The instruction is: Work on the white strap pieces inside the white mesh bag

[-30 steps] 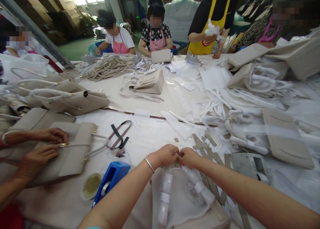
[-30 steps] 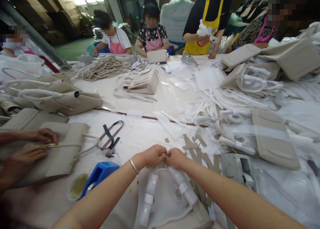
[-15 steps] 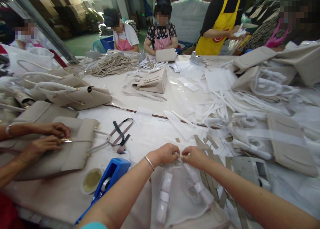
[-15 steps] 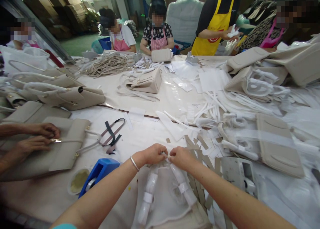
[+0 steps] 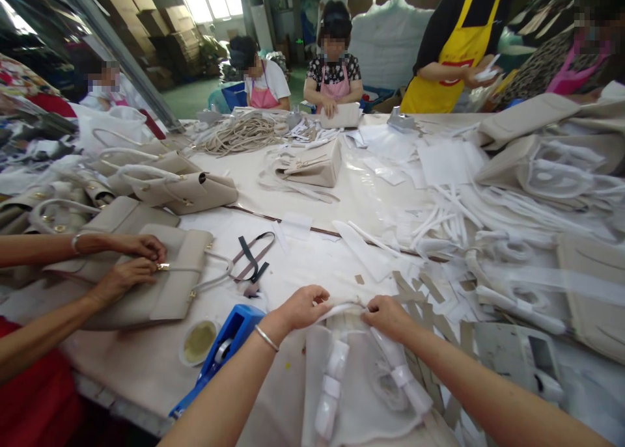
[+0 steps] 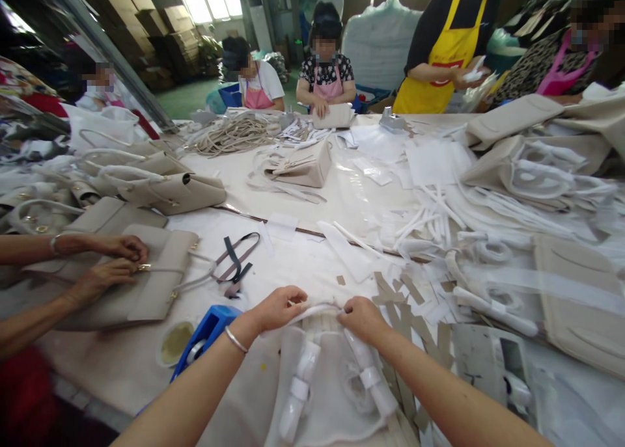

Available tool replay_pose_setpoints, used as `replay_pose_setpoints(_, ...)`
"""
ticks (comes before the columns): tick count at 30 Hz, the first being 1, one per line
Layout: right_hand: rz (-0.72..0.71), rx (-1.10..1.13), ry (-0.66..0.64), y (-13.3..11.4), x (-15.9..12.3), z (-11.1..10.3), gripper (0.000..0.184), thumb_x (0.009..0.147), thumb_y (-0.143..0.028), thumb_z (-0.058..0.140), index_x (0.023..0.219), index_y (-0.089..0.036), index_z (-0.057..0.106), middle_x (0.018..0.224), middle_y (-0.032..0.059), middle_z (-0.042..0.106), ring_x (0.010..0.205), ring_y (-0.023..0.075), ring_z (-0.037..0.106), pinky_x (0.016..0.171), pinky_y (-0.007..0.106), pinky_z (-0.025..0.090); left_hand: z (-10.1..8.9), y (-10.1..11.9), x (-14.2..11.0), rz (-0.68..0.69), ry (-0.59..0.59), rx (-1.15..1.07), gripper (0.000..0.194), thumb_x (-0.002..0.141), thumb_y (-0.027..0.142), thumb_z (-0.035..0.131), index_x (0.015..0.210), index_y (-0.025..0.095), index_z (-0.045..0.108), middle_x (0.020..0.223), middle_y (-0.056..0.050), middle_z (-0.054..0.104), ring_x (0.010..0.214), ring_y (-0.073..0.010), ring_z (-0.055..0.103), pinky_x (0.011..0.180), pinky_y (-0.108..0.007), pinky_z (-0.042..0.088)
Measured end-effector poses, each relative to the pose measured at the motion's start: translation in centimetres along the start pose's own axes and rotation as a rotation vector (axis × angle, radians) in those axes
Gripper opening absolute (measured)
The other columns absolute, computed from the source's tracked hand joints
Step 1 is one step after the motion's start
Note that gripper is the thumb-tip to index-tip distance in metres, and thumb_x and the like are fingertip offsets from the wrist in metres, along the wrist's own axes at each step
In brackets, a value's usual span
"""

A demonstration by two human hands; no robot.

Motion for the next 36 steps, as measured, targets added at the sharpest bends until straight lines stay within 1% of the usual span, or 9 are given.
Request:
replay_pose_setpoints(5, 0.006, 0.034, -0.007, -0.1, -0.1, 0.2, 0.024, 0.07, -0.027, 0.059, 0.049, -0.017, 0.052, 0.048, -0.003, 0.041, 0.054, 0.0119, 0.042, 0.051, 0.027, 0.022, -0.5, 1.0, -3.7, 0.025, 0.172, 0.193, 0.02, 0.083, 0.034, 0.064, 0.092, 0.017, 0.069, 0.089, -0.004, 0.064, 0.084, -0.016, 0.059, 0.077, -0.027, 0.048)
replay_pose_setpoints(13, 0.024, 0.053, -0.034, 0.2, 0.1, 0.2, 0.02, 0.068, -0.029, 0.059, 0.052, -0.017, 0.058, 0.048, -0.0039, 0.041, 0.053, 0.012, 0.043, 0.05, 0.027, 0.022, -0.6, 3.1, -6.2, -0.113, 0.04, 0.568, 0.025, 0.088, 0.038, 0.056, 0.08, 0.02, 0.072, 0.089, -0.006, 0.064, 0.079, -0.0183, 0.061, 0.07, -0.029, 0.046)
replay_pose_setpoints(17, 0.044, 0.064, -0.05, 0.3, 0.2, 0.2, 0.02, 0.069, -0.03, 0.059, 0.054, -0.017, 0.061, 0.047, -0.0036, 0.042, 0.055, 0.0127, 0.045, 0.05, 0.027, 0.023, 0.2, 3.8, -4.1, -0.165, 0.032, 0.389, 0.024, 0.085, 0.034, 0.056, 0.076, 0.019, 0.073, 0.08, -0.005, 0.068, 0.076, -0.0173, 0.061, 0.072, -0.028, 0.045)
replay_pose_setpoints(20, 0.049, 0.065, -0.052, 0.4, 0.3, 0.3, 0.02, 0.07, -0.03, 0.059, 0.054, -0.017, 0.061, 0.047, -0.0038, 0.042, 0.054, 0.0127, 0.044, 0.05, 0.027, 0.023, 1.4, 3.6, -2.1, -0.243, 0.136, 0.078, 0.027, 0.084, 0.034, 0.056, 0.071, 0.017, 0.07, 0.07, -0.003, 0.068, 0.069, -0.0149, 0.061, 0.067, -0.025, 0.045)
replay_pose_setpoints(24, 0.026, 0.058, -0.047, 0.4, 0.3, 0.3, 0.022, 0.07, -0.03, 0.059, 0.052, -0.017, 0.059, 0.047, -0.0043, 0.039, 0.054, 0.0122, 0.043, 0.049, 0.027, 0.022, 3.1, 3.2, -0.7, -0.291, 0.251, -0.264, 0.026, 0.085, 0.034, 0.052, 0.085, 0.015, 0.069, 0.073, -0.001, 0.07, 0.062, -0.0122, 0.06, 0.06, -0.022, 0.045)
replay_pose_setpoints(28, 0.039, 0.087, -0.062, 0.6, 0.3, 0.3, 0.022, 0.07, -0.032, 0.061, 0.055, -0.017, 0.061, 0.048, -0.0037, 0.044, 0.055, 0.0127, 0.045, 0.05, 0.026, 0.024, 3.6, 3.5, -1.4, -0.161, 0.253, 0.167, 0.025, 0.088, 0.029, 0.05, 0.074, 0.016, 0.067, 0.078, -0.004, 0.067, 0.076, -0.0155, 0.062, 0.072, -0.026, 0.048)
replay_pose_setpoints(31, 0.016, 0.07, -0.061, 0.6, 0.3, 0.2, 0.022, 0.072, -0.033, 0.06, 0.058, -0.016, 0.065, 0.051, -0.0014, 0.052, 0.058, 0.0141, 0.049, 0.052, 0.026, 0.027, 3.3, 4.0, -2.3, -0.107, 0.162, 0.562, 0.019, 0.087, 0.019, 0.048, 0.082, 0.015, 0.066, 0.09, -0.009, 0.065, 0.082, -0.0191, 0.063, 0.075, -0.03, 0.049)
replay_pose_setpoints(34, -0.043, -0.037, -0.066, 0.3, 0.3, -0.2, 0.023, 0.074, -0.031, 0.058, 0.06, -0.016, 0.068, 0.056, 0.0025, 0.06, 0.06, 0.0162, 0.053, 0.055, 0.027, 0.031, 3.3, 4.6, -2.6, -0.059, 0.02, 0.742, 0.02, 0.085, 0.014, 0.047, 0.092, 0.015, 0.066, 0.093, -0.01, 0.063, 0.082, -0.0218, 0.063, 0.072, -0.033, 0.052)
replay_pose_setpoints(36, -0.113, -0.109, -0.057, 0.0, 0.4, -0.9, 0.02, 0.073, -0.03, 0.059, 0.07, -0.015, 0.072, 0.066, 0.0056, 0.066, 0.066, 0.0186, 0.057, 0.06, 0.028, 0.037, 3.5, 5.0, -2.4, -0.045, -0.004, 0.772, 0.021, 0.086, 0.014, 0.045, 0.094, 0.015, 0.065, 0.092, -0.01, 0.063, 0.082, -0.0231, 0.064, 0.072, -0.035, 0.053)
Point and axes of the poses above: each hand's wrist, its own x-axis towards the middle knuckle, its own z-axis out of the palm, y = z × x, the point moved 2 cm from there along x, towards the middle knuckle
